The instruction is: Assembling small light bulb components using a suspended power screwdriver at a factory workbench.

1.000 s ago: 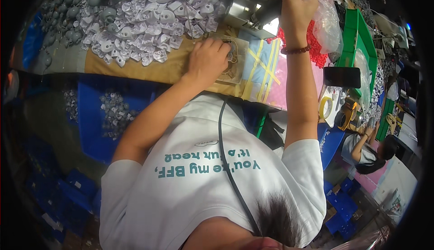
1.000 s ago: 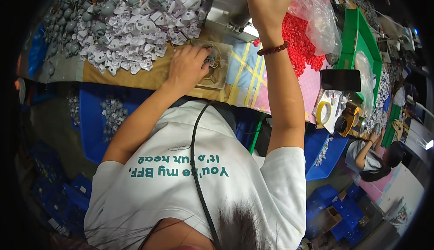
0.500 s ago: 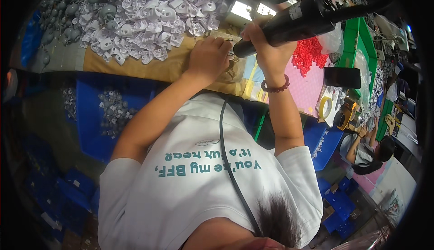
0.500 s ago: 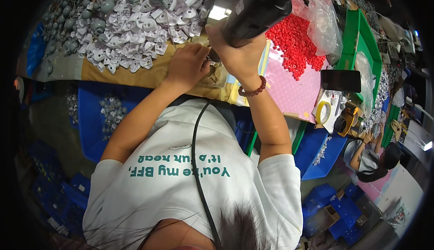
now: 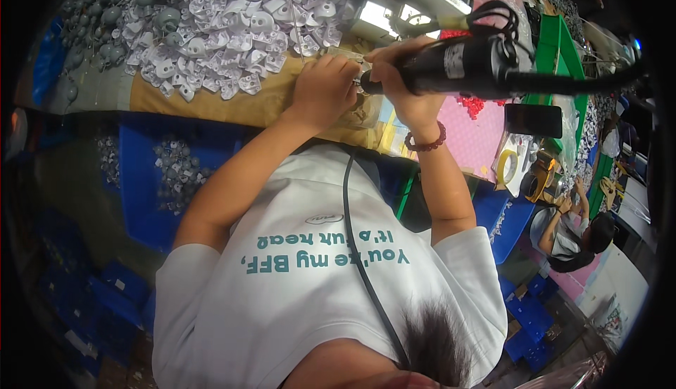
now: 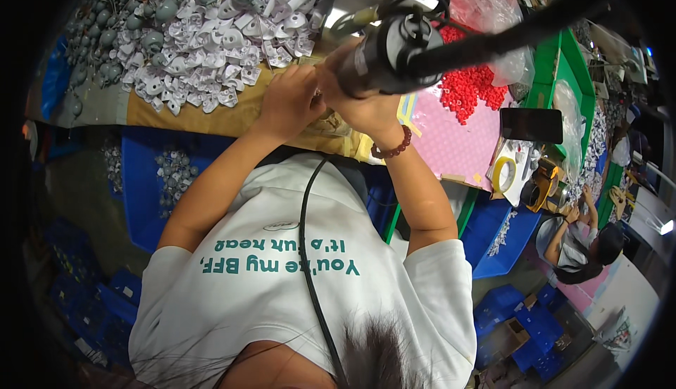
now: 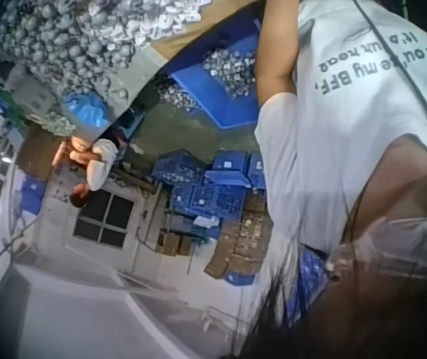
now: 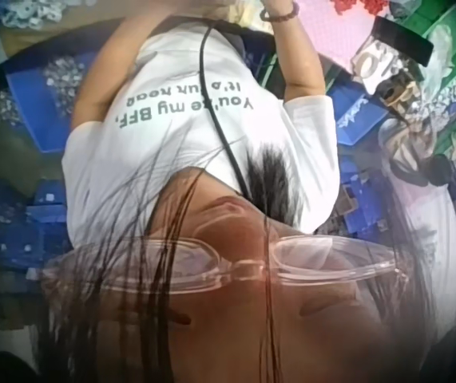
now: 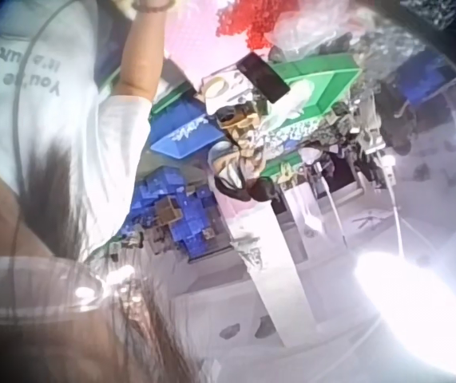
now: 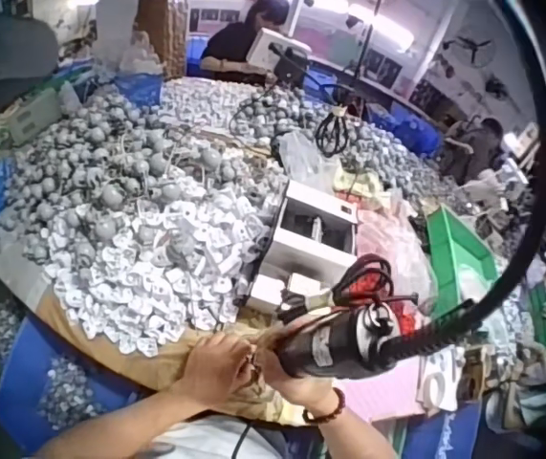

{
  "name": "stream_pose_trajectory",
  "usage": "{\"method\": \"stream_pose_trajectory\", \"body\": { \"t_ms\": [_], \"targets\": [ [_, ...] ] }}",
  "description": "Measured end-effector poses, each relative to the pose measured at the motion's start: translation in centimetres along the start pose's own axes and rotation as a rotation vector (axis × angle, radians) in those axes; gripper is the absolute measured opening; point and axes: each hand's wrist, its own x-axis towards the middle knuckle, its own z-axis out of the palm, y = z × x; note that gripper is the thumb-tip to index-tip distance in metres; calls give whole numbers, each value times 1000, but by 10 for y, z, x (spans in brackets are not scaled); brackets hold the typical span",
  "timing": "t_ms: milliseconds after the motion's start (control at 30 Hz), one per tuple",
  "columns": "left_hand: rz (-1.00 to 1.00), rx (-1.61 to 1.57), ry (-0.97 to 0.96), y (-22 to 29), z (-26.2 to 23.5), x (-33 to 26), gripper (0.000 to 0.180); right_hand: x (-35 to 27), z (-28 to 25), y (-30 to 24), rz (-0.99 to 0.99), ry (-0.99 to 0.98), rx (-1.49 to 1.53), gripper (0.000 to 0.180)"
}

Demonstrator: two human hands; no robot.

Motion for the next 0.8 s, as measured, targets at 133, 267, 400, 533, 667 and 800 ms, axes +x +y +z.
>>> {"method": "stream_pose_trajectory", "body": {
  "t_ms": [133, 267, 400, 533, 667, 800],
  "targets": [
    [-44, -49, -42, 3, -3, 3, 29, -11, 2, 1, -6, -50, -37, 33],
    [-50, -101, -37, 2, -2, 5, 29, -13, 2, 7, -7, -71, -89, 29],
    [-47, -104, -40, -1, 1, 5, 30, -15, 6, 4, 24, -15, -75, 26],
    [-60, -110, -37, 2, -2, 5, 30, -16, 2, 8, 52, -72, -74, 32],
    [-82, -122, -49, 6, -5, 5, 31, -9, 5, -3, 116, 27, 24, 20],
    [-166, -74, -93, 13, -8, 1, 29, -2, 2, -17, 239, 150, 201, 17]
  ]
}}
